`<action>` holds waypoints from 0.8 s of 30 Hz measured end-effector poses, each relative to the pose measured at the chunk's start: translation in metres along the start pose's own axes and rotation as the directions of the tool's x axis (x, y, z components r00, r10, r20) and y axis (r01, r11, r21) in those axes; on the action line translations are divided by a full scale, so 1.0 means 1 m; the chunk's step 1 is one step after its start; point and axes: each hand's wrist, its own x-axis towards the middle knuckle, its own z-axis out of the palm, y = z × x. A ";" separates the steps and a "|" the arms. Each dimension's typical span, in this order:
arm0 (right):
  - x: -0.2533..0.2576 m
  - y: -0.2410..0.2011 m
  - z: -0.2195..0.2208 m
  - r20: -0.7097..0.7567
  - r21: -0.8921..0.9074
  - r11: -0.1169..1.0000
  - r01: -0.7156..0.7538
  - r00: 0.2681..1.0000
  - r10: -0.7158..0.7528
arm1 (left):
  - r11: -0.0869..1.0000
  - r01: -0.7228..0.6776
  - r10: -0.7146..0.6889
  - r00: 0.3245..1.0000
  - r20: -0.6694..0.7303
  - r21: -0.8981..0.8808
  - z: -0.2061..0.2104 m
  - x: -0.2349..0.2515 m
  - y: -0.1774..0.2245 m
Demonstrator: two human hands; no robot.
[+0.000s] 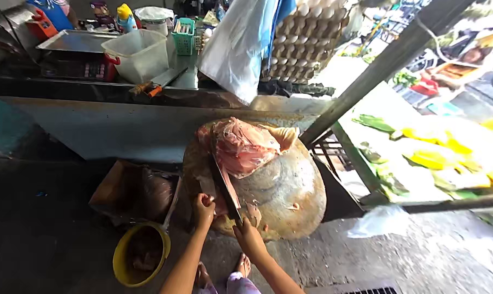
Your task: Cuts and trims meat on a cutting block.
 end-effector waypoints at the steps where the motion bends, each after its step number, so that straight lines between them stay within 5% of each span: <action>1: 0.005 0.008 0.000 0.003 0.048 0.998 0.039 0.999 -0.039 | 1.000 -0.002 0.002 1.000 0.011 0.004 -0.002 0.003 0.000; 6: 0.010 0.030 -0.024 0.062 0.248 0.956 0.158 0.982 -0.179 | 0.996 0.081 -0.079 0.996 0.030 -0.047 -0.009 0.000 -0.010; 9: -0.037 -0.008 -0.075 -0.174 0.202 0.897 0.394 0.915 -0.363 | 0.990 0.101 -0.097 0.994 0.045 -0.102 -0.012 -0.003 -0.012; 10: -0.059 -0.026 -0.097 -0.313 0.180 0.818 0.546 0.820 -0.478 | 0.986 0.113 -0.108 0.993 0.047 -0.127 -0.011 -0.003 -0.013; 12: -0.098 -0.062 -0.143 -0.583 0.060 0.517 0.854 0.451 -0.676 | 0.980 0.123 -0.118 0.992 0.040 -0.159 -0.010 -0.003 -0.015; 15: -0.151 -0.130 -0.212 -0.802 -0.135 0.108 0.985 -0.045 -0.595 | 0.972 0.142 -0.135 0.989 0.053 -0.188 -0.010 -0.004 -0.016; 17: -0.164 -0.163 -0.230 -0.881 -0.179 -0.016 0.984 -0.167 -0.443 | 0.968 0.156 -0.148 0.987 0.056 -0.199 -0.009 -0.005 -0.018; 19: -0.139 -0.141 -0.185 -0.889 -0.157 0.149 0.976 -0.073 -0.453 | 0.965 0.162 -0.152 0.986 0.062 -0.206 -0.009 -0.005 -0.019; 20: -0.109 -0.108 -0.137 -0.868 -0.094 0.351 0.932 0.096 -0.487 | 0.965 0.156 -0.147 0.987 0.061 -0.210 -0.010 -0.005 -0.019; 21: -0.078 -0.067 -0.083 -0.781 0.004 0.598 0.802 0.376 -0.499 | 0.966 0.150 -0.139 0.988 0.066 -0.211 -0.012 -0.005 -0.018; 22: -0.053 -0.034 -0.040 -0.594 0.068 0.833 0.549 0.693 -0.408 | 0.970 0.137 -0.127 0.990 0.061 -0.203 -0.014 -0.005 -0.018; 23: -0.032 -0.011 -0.012 -0.350 0.057 0.961 0.270 0.907 -0.234 | 0.974 0.120 -0.112 0.992 0.053 -0.192 -0.015 -0.007 -0.017; 24: -0.017 -0.001 0.004 -0.145 0.011 0.998 0.065 0.987 -0.063 | 0.979 0.100 -0.096 0.995 0.030 -0.180 -0.019 -0.009 -0.018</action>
